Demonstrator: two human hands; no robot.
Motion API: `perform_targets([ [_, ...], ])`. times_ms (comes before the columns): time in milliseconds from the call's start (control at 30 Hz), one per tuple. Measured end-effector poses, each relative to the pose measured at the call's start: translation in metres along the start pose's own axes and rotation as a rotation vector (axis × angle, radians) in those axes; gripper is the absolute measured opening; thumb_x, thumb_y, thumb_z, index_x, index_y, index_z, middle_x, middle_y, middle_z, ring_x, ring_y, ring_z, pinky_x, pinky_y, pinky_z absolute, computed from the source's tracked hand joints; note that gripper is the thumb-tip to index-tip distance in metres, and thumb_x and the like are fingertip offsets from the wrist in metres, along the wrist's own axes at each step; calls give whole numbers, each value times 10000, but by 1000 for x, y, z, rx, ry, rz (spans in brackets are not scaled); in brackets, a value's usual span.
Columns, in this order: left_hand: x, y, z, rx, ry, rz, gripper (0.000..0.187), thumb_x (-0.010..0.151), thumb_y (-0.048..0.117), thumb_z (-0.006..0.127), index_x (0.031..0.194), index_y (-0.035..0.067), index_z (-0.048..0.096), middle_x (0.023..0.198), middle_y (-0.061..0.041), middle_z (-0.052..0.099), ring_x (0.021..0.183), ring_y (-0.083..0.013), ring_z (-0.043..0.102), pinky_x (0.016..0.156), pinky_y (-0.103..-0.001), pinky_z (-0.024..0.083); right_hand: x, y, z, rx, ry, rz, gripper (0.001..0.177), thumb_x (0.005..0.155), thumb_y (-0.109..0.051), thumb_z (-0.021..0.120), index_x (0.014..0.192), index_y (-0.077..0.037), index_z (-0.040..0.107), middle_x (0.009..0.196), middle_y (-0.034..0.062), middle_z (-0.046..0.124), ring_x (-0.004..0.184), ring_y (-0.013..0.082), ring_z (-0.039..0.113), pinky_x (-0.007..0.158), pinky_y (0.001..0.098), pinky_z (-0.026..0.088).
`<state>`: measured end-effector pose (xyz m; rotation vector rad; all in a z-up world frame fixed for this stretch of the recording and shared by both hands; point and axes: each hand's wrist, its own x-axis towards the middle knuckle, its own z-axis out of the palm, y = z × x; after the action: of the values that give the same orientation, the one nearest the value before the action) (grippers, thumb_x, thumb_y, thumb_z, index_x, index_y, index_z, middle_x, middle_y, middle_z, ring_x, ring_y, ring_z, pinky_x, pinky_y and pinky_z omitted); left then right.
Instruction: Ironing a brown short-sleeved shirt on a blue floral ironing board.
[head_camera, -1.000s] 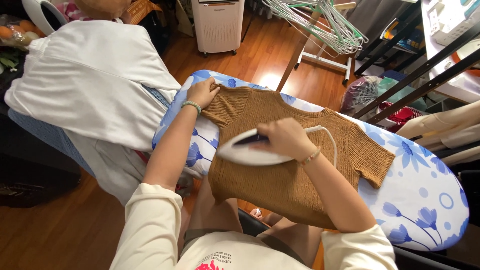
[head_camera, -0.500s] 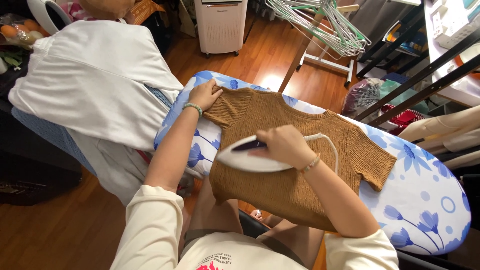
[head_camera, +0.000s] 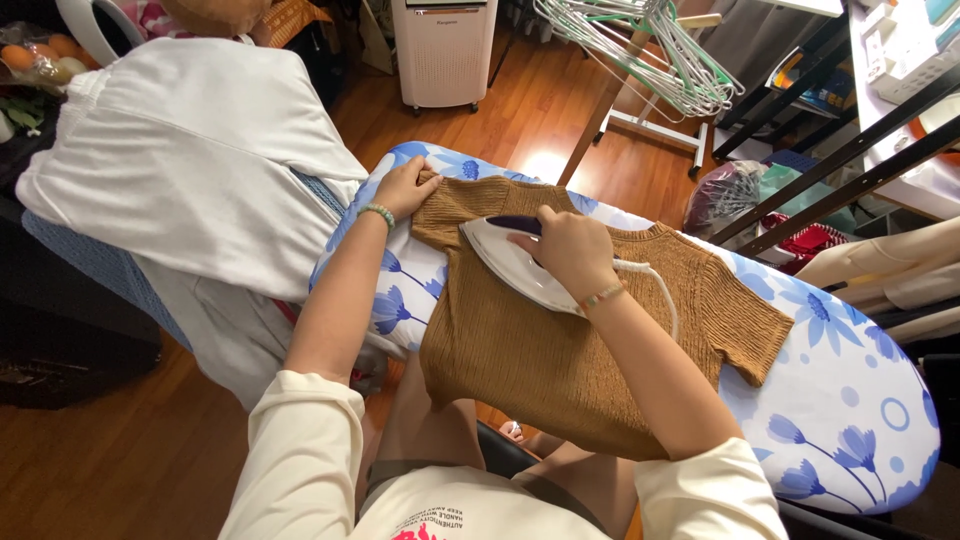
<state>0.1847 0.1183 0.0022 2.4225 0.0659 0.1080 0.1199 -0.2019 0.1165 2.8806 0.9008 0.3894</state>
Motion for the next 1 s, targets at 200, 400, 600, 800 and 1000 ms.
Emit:
perform_targets([
  [200,4,-14,3,-99,71,-26,299,979,448,641,1098,175,617,1126,-178,705,1147,-380,636,971,-480,507,26,6,-15,139,-89,-204,569,870,-671,603,991,-120,676,778,146,739,744,365,752,622,438,592],
  [400,11,-18,6,-132,95,-32,298,970,436,653,1094,165,642,1112,-177,709,1130,-378,643,963,-473,517,39,-2,-12,97,-32,-91,561,888,-677,593,955,-125,668,772,120,726,742,356,743,630,434,577],
  [600,11,-27,8,-193,147,-34,231,917,409,702,1011,199,676,966,-96,717,974,-296,677,878,-425,529,52,1,-5,102,-27,-228,566,836,-697,607,978,-158,703,769,115,737,743,366,742,660,447,576],
  [800,24,-37,19,-215,275,45,198,816,348,798,899,200,697,830,-13,660,814,-180,658,776,-335,536,54,-6,-16,67,-34,-229,583,887,-722,550,1000,-167,685,758,100,731,738,349,746,656,426,577],
  [1000,21,-45,19,-249,321,73,134,818,240,779,895,191,682,808,63,627,718,-71,644,721,-237,536,75,-5,-11,160,-22,-348,594,854,-731,571,954,-159,695,714,153,712,719,408,728,669,481,574],
])
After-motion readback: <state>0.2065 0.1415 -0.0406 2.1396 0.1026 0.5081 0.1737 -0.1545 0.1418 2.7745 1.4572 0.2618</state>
